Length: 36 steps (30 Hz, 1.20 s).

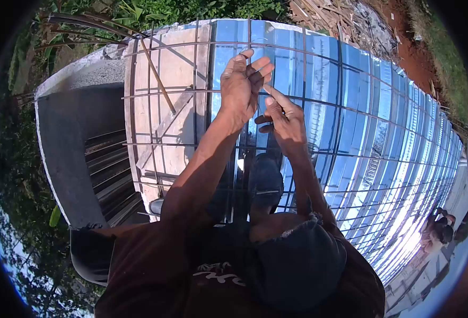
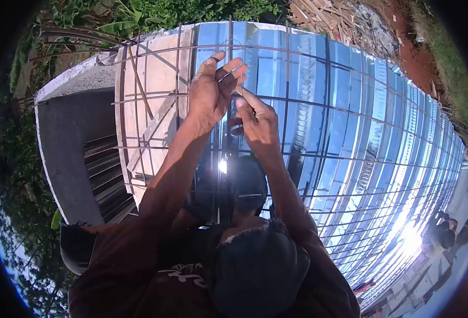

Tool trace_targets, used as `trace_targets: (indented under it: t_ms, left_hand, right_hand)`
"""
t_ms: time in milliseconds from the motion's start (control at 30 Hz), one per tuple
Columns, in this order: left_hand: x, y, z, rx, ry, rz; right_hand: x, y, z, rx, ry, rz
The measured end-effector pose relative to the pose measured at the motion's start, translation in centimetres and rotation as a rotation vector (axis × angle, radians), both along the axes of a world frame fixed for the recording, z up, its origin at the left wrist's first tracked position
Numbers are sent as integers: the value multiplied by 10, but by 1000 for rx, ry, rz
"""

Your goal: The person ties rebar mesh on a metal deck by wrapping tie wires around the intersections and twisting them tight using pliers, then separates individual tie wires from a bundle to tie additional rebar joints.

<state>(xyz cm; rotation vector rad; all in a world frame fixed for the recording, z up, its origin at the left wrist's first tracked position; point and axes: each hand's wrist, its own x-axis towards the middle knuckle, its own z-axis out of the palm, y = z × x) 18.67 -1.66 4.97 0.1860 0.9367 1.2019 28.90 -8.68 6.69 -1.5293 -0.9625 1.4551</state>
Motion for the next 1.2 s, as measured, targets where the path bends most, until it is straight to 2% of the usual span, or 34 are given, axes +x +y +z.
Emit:
trace_targets:
  t_ms: [100,167,233,267,333,367,433,467,533,600,667,700,767,833,900,967,1000,1067,1100,1167,1200]
  left_hand:
    - [12,-11,-8,40,83,71]
    - [9,-13,-16,90,117,-4]
    - [-10,-7,-4,151,66,-213]
    - [-22,-4,3,156,99,-191]
    - [-40,-1,12,165,-317,-365]
    - [-47,1,10,167,-308,-359]
    - [-53,7,16,181,-253,-480]
    - [-46,2,18,44,-28,-348]
    - [-42,5,8,-103,-97,-56]
    - [-42,9,3,-111,35,196]
    - [-40,14,-1,-143,20,391]
    - [-40,15,3,-170,25,489]
    - [-39,17,3,-131,-105,643]
    - [-41,17,12,-111,-163,685]
    - [-43,15,15,57,248,413]
    - [-56,24,28,445,997,210]
    - [-61,26,59,602,1261,204]
    - [-102,36,83,858,1521,-67]
    - [-134,54,77,944,1505,-315]
    - [-168,69,66,798,1501,-603]
    - [-192,80,38,697,1587,-671]
  right_hand:
    - [-3,-4,3,-2,-33,119]
    - [-3,-8,-21,215,-281,109]
    - [4,-11,-14,92,-161,154]
    - [12,-13,-9,45,-141,236]
    - [20,-17,0,-91,-107,369]
    - [23,-18,2,-136,-113,442]
    - [19,-17,4,-118,-41,434]
    - [20,-21,7,-116,28,423]
    - [21,-23,4,-105,-39,378]
    - [23,-22,4,-77,-101,357]
    - [21,-24,4,211,-324,398]
    - [20,-27,3,207,-320,399]
    - [10,-27,1,401,-414,375]
    - [4,-22,5,334,-330,384]
    - [14,-15,-3,369,-383,341]
    - [29,-7,1,244,-435,194]
    - [39,-4,3,210,-407,145]
    - [56,0,-4,162,-375,88]
    - [64,3,-11,180,-394,48]
    - [74,1,-21,195,-409,18]
    - [76,0,-26,210,-402,20]
